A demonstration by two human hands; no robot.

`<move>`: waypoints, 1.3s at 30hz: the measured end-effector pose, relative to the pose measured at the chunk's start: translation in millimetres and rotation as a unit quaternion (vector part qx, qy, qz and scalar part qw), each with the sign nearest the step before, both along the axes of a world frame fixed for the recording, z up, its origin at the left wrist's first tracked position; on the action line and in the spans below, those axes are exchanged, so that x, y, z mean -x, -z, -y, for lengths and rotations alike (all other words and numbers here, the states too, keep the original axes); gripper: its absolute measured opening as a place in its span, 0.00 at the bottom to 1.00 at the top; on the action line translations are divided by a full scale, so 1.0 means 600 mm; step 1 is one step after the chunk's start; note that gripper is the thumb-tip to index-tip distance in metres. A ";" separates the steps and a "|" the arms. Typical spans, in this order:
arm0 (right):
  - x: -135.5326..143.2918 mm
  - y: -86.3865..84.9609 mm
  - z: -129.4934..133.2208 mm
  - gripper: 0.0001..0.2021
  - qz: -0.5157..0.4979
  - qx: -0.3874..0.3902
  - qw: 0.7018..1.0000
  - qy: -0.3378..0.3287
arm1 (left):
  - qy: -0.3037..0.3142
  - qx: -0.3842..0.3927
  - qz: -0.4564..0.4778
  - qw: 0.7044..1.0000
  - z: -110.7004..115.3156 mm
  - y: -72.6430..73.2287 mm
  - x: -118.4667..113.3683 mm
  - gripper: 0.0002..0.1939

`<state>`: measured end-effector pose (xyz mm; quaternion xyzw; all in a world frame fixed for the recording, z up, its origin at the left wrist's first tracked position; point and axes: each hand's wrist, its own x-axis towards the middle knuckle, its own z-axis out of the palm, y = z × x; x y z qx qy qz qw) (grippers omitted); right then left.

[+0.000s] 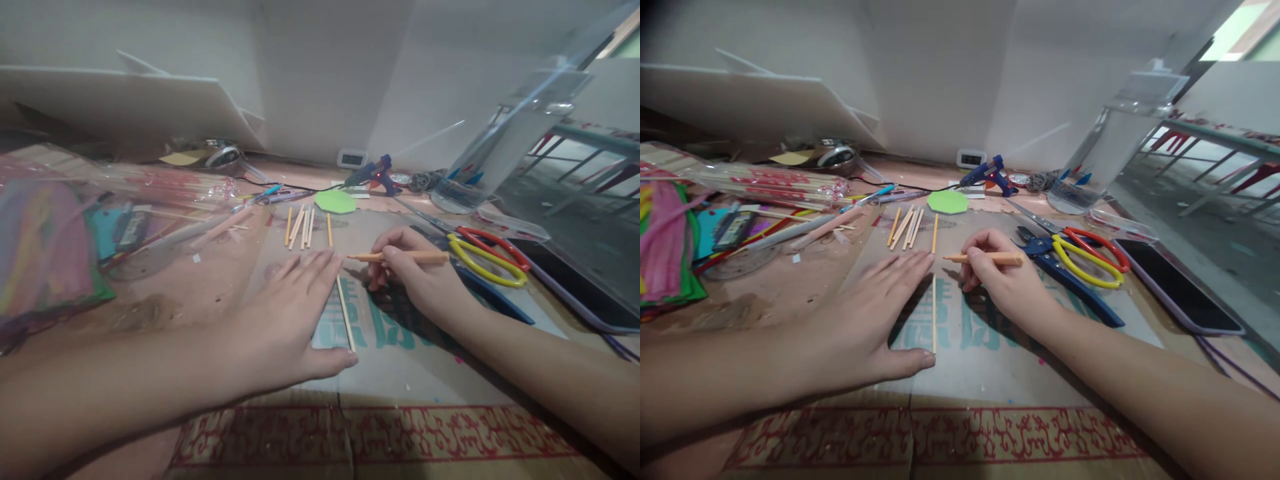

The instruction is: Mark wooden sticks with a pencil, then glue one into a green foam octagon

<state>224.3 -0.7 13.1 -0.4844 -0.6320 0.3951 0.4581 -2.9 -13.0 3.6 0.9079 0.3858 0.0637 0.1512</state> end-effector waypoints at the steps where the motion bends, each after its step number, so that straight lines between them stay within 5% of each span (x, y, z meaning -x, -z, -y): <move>1: 0.000 0.001 0.000 0.06 -0.007 0.004 1.000 -0.002 | -0.011 -0.002 -0.013 1.000 -0.001 0.001 -0.001 0.60; 13: 0.002 0.002 0.000 0.05 -0.012 0.016 1.000 -0.008 | -0.021 0.028 -0.030 0.999 -0.009 -0.001 -0.005 0.62; 29: 0.005 -0.010 0.003 0.10 0.145 -0.023 0.989 -0.007 | -0.012 0.035 0.001 0.999 -0.019 0.007 -0.001 0.57; 39: 0.003 -0.006 -0.002 0.10 0.160 -0.019 0.987 -0.022 | -0.010 0.040 0.002 0.999 -0.018 0.003 0.000 0.56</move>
